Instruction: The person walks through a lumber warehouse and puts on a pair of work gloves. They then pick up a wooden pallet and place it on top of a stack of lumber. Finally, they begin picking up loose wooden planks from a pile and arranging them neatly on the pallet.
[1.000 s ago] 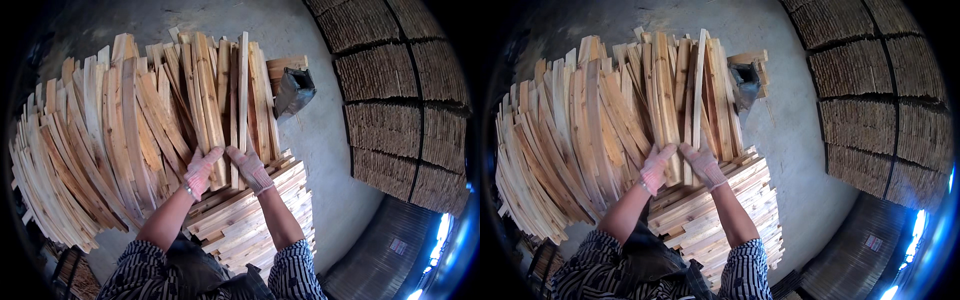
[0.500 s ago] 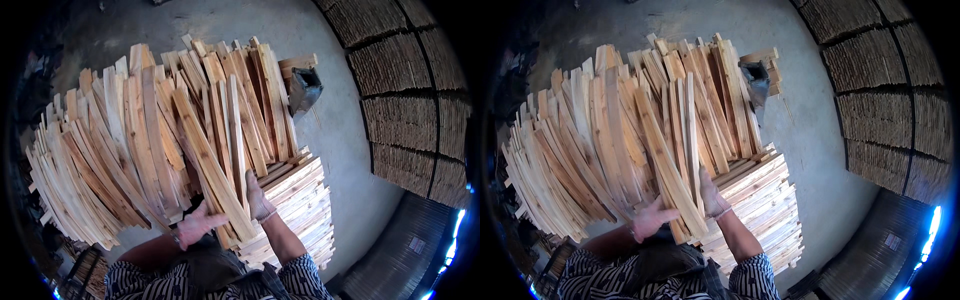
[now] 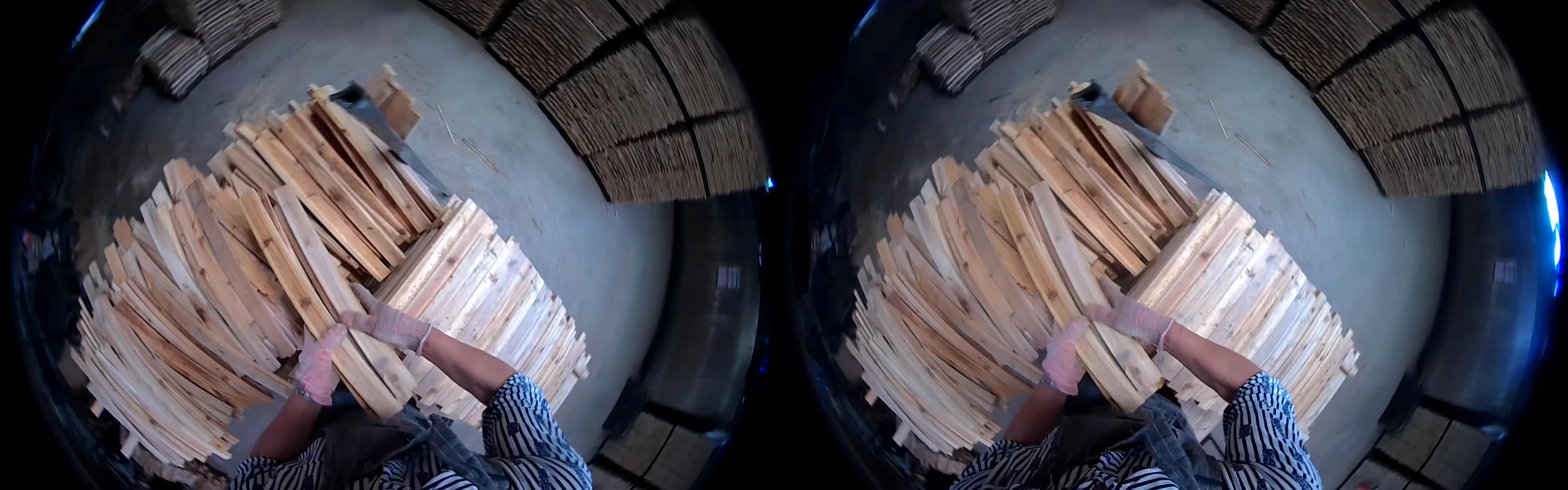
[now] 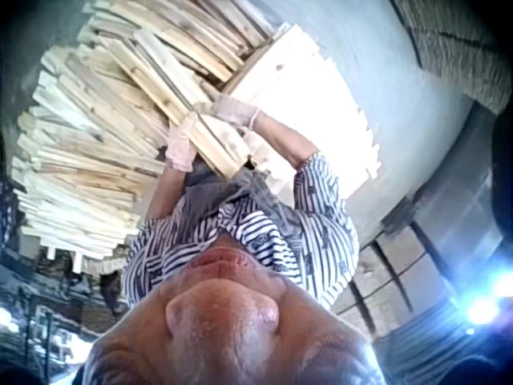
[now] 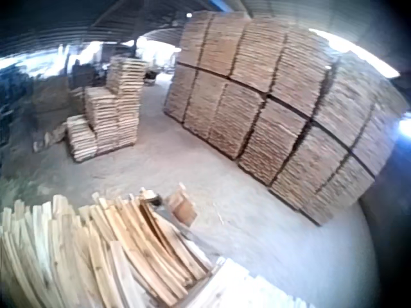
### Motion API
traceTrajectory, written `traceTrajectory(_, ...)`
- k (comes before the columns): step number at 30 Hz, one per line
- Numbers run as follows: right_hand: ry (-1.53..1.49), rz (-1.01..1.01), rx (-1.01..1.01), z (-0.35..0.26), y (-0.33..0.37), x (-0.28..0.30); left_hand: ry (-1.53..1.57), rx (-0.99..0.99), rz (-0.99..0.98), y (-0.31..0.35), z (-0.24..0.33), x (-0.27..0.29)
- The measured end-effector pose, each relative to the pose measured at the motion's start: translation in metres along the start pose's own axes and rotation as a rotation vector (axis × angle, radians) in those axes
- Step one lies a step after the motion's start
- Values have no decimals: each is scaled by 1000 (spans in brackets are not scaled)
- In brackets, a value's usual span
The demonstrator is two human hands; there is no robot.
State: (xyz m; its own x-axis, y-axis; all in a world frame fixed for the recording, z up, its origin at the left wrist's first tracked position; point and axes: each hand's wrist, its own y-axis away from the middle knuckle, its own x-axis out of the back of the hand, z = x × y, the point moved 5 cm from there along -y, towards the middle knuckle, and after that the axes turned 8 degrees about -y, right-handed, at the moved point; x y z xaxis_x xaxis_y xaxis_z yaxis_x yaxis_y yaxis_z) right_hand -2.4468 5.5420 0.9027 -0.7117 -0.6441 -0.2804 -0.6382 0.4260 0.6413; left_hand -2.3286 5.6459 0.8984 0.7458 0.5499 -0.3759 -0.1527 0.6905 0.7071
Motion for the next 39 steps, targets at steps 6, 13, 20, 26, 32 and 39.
traceTrajectory(6,236,78,381,-18,92,0,-234,-67,-20,65,-23,-17)
traceTrajectory(13,198,229,783,3,247,38,-645,-289,-417,113,-40,-77)
traceTrajectory(20,68,464,705,23,401,66,-795,-410,-777,157,-89,-201)
traceTrajectory(26,66,881,697,103,378,109,-977,-222,-1001,122,-115,-250)
traceTrajectory(32,83,920,800,168,356,146,-1293,-289,-1207,104,-167,-287)
traceTrajectory(39,-259,935,916,191,399,159,-928,-117,-1149,159,-168,-347)
